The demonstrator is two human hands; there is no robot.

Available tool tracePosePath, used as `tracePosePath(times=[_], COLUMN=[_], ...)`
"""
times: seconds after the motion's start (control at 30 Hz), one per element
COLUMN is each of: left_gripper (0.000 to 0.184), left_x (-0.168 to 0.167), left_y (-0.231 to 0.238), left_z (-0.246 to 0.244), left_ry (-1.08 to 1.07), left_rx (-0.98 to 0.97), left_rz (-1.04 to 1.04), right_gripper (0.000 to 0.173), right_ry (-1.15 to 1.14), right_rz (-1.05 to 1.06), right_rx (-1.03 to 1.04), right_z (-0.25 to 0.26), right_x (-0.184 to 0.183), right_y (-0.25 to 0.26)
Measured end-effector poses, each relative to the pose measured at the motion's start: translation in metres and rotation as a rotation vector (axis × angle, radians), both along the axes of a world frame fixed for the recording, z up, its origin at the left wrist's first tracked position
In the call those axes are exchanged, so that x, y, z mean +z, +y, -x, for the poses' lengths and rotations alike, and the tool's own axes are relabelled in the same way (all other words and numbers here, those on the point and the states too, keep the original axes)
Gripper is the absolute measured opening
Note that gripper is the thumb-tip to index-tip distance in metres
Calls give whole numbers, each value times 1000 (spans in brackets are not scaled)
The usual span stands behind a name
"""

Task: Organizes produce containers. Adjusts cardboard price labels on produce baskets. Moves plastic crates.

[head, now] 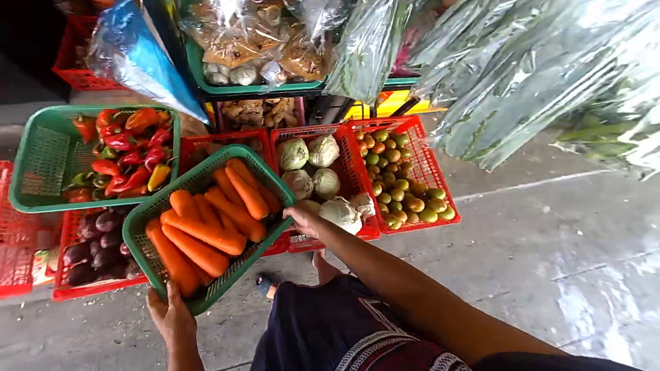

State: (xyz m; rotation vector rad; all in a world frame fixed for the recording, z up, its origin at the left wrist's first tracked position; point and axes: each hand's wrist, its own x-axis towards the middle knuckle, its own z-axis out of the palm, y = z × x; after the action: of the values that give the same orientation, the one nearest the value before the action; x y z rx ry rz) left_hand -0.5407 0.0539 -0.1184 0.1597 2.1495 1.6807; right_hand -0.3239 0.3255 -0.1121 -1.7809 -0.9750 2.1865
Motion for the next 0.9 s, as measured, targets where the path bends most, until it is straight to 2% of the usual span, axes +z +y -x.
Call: tracePosePath(times=[0.1,0.2,0.3,0.4,0.5,0.63,0.77,0.9], left_gripper=[48,41,38,39,40,38,35,35], left_x=[12,37,57,75,88,70,50,36], left_y=[4,9,17,44,90,169,252,335], left_z=[-8,-30,-63,-97,-121,-132,-144,-144], left_ry=[39,45,67,84,76,24,-58,34], left_rx=[56,107,145,125,50,-124,-263,-374], left_rz=[-21,-10,-32,-58,-56,-79,-78,-20], right_gripper=[47,45,38,36,35,29,29,28], right_ry=[48,65,59,22,-18,-34,-75,-34], right_rz=[-19,-30,-67,-116,-137,-171,-232,-281], right_rx=[7,28,46,1,-33,-152,-280,-346], right_z=[-2,-12,-43,-86,-127,-174,-216,-241], right_x=[2,20,38,56,71,76,58,39], right_y=[4,13,23,45,79,127,174,226])
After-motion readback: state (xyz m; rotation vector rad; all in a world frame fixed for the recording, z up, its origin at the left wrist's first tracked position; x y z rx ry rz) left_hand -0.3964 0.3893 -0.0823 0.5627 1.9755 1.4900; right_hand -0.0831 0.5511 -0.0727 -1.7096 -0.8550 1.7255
